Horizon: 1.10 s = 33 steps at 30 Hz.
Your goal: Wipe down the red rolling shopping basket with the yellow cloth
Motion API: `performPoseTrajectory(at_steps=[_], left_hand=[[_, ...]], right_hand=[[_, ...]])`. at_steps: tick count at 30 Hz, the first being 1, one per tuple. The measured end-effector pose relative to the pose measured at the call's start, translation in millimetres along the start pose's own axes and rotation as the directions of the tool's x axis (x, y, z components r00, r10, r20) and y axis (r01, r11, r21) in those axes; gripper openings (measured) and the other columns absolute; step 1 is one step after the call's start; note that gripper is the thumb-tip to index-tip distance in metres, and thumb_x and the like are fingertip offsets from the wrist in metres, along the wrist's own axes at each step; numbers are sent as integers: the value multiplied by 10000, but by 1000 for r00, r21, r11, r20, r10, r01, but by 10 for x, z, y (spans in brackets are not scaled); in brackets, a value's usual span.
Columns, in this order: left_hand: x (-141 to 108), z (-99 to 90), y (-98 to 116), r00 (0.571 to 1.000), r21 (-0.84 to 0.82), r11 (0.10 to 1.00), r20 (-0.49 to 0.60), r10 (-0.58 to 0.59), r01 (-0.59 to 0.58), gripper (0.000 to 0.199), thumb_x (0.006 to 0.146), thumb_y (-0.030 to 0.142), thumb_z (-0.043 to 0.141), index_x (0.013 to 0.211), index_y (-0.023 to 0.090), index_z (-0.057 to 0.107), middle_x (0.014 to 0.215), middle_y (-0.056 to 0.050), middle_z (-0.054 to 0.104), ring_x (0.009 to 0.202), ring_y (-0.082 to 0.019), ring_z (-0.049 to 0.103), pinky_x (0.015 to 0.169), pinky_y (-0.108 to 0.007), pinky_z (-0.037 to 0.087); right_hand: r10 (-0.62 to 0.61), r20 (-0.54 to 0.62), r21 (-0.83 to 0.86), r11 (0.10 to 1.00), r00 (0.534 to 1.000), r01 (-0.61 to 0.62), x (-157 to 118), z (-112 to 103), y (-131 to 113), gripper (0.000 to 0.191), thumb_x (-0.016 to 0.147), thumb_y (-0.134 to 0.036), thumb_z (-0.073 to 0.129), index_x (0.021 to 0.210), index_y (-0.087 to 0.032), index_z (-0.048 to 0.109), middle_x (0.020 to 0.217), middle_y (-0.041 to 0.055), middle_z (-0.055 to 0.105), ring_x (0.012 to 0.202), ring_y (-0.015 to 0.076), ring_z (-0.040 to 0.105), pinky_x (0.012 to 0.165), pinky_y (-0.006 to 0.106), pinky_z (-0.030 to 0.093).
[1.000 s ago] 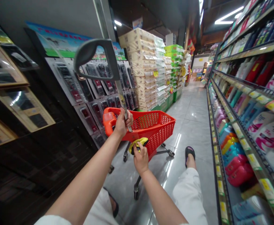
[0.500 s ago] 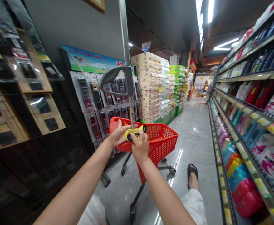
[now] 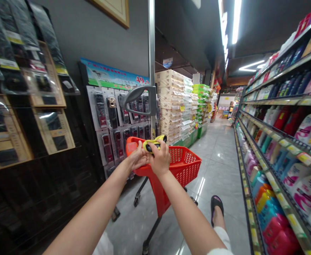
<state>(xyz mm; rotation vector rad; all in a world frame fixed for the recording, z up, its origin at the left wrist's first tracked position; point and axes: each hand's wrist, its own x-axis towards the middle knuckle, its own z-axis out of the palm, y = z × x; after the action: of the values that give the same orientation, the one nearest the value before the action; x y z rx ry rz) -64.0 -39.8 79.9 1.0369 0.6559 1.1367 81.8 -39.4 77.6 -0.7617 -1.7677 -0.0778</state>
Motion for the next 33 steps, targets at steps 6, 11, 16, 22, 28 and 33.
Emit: performPoseTrajectory(at_steps=[6, 11, 16, 22, 28, 33], left_hand=[[-75, 107, 73, 997, 41, 998, -55, -55, 57, 869, 908, 702, 109, 868, 84, 718, 874, -225, 734, 897, -253, 713, 799, -314, 539], [-75, 129, 71, 994, -2, 998, -91, -61, 61, 851, 898, 719, 148, 962, 76, 702, 849, -197, 734, 824, -224, 721, 742, -288, 547], [-95, 137, 66, 991, -6, 1000, -135, -15, 14, 770, 920, 686, 209, 992, 98, 701, 924, -183, 740, 831, -221, 716, 751, -304, 549], [-73, 242, 63, 991, 124, 989, -117, -64, 79, 691, 933, 659, 256, 1015, 157, 724, 1007, -174, 743, 951, -224, 702, 805, -297, 530], [-74, 309, 50, 994, 231, 967, -56, -93, 104, 578, 909, 613, 436, 1063, 133, 719, 1064, -183, 735, 1008, -247, 692, 850, -320, 528], [-87, 344, 47, 997, 251, 966, -49, -57, 67, 535, 850, 577, 579, 1099, 119, 699, 1114, -207, 716, 992, -245, 698, 808, -305, 544]], right_hand=[[0, -45, 21, 1000, 999, 1, 997, -281, -201, 331, 883, -207, 525, 1190, -249, 641, 1278, 89, 453, 1180, 278, 448, 1019, 447, 400], [-7, 38, 9, 1000, 999, 6, 425, -175, -130, 332, 826, -168, 578, 1131, -263, 669, 1286, 80, 489, 1126, 277, 470, 984, 432, 437], [18, 174, 5, 1000, 985, -19, -693, 66, 232, 477, 748, -90, 584, 1172, -292, 673, 1301, 72, 537, 1074, 258, 513, 919, 390, 492], [301, 152, 24, 951, 941, -308, -1073, 92, 633, 391, 813, -126, 515, 1150, -251, 669, 1194, 63, 629, 1041, 220, 591, 894, 360, 503], [239, 234, 43, 966, 942, -255, -1052, 75, 490, 427, 855, -179, 535, 1266, -269, 605, 1295, 51, 608, 1081, 225, 586, 948, 348, 480], [462, 206, -107, 887, 863, -450, -1077, 18, 740, 421, 830, -132, 514, 1209, -258, 646, 1273, 58, 625, 1004, 225, 619, 896, 345, 497]])
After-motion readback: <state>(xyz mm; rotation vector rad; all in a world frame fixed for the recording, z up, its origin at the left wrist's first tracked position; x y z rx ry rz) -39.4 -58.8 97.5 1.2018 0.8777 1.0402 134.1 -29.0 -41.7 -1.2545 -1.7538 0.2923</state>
